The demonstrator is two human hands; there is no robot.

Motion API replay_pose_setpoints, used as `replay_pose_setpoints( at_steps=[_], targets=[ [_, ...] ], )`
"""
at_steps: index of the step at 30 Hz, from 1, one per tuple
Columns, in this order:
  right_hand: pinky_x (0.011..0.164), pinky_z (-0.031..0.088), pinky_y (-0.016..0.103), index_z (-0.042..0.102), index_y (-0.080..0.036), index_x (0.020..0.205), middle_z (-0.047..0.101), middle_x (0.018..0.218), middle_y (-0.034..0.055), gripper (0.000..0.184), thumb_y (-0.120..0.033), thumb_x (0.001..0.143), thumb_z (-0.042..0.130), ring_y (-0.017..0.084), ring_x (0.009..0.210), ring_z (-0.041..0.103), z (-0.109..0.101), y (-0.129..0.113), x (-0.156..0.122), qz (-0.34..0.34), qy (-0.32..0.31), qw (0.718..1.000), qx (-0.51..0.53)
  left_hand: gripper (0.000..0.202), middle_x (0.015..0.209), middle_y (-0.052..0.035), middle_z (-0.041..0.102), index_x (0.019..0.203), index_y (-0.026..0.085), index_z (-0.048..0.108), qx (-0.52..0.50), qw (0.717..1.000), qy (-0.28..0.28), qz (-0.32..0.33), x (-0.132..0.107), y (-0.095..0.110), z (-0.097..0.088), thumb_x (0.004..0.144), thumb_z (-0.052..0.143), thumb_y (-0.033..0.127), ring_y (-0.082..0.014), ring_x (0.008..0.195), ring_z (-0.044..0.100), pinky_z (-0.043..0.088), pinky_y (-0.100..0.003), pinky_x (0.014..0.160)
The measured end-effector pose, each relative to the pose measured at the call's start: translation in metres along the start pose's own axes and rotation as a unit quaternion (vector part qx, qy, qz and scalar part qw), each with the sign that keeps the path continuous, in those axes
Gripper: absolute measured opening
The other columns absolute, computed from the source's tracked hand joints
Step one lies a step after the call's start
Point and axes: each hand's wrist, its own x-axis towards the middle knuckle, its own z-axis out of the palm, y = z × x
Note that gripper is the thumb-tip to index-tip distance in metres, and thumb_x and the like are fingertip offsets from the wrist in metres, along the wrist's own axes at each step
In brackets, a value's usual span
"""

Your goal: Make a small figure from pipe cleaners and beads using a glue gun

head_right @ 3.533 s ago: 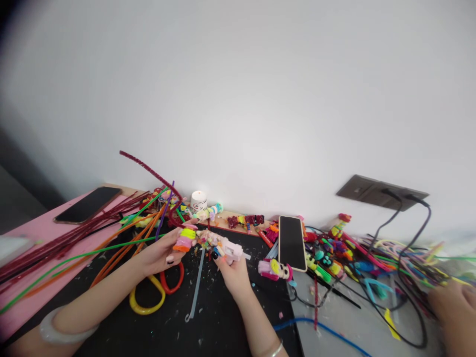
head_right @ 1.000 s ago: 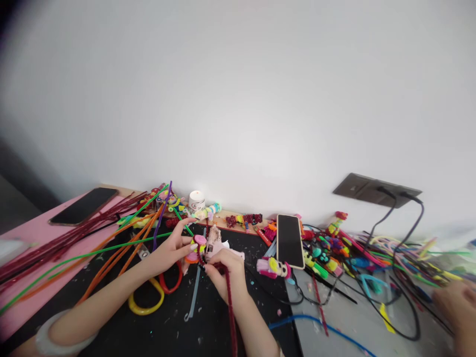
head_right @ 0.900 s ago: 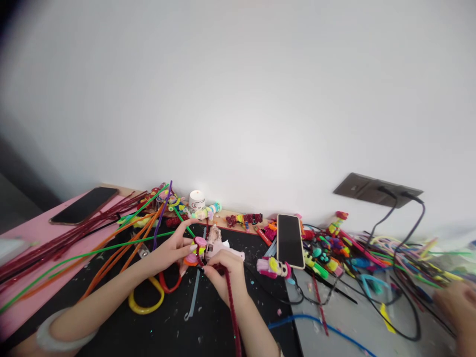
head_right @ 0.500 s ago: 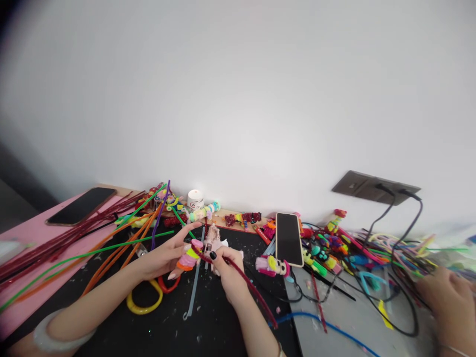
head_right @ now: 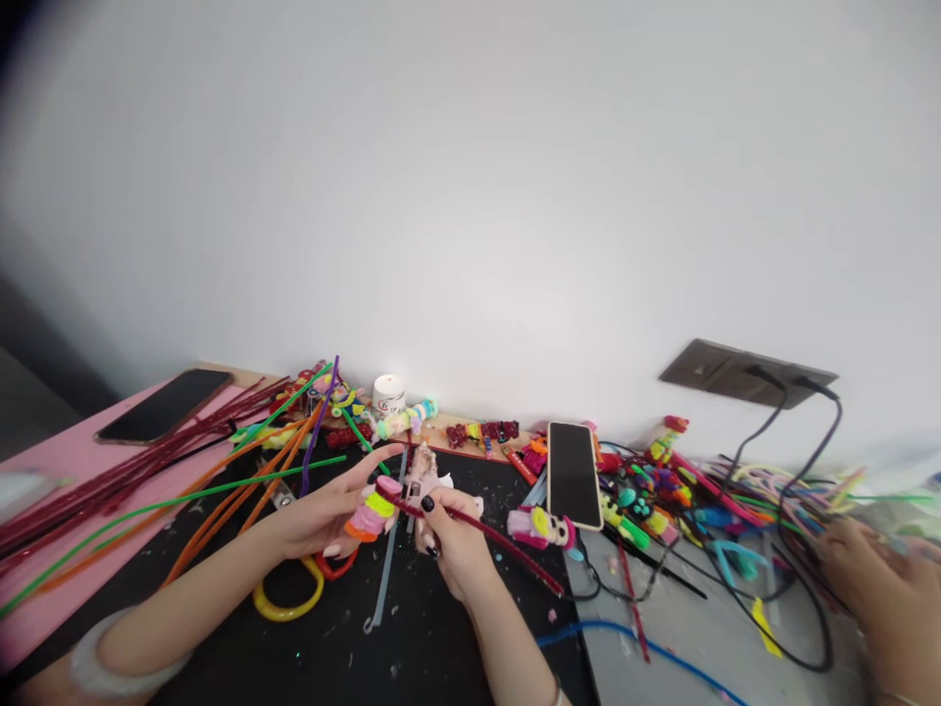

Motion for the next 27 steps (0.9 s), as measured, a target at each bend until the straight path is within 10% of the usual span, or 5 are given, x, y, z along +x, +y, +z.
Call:
replay_pose_setpoints(
  at_steps=[27],
  targets=[
    [0.044, 0.022, 0.024, 0.056, -0.026, 0.068, 0.039, 0.051, -0.0094, 0.060, -0.077, 0.078, 0.084, 0.009, 0.045, 0.024, 0.0070, -0.0009, -0.0032, 0.049, 0.013, 0.999, -0.011, 0.134, 0.076, 0.0014, 0.075, 0.178, 0.028, -0.004, -0.019, 0.998, -0.030, -0.058, -0.0012, -0.0049, -0.0044, 0.087, 0.092, 0.052, -0.0038, 0.038, 0.042, 0.030, -0.015, 0.041]
  ],
)
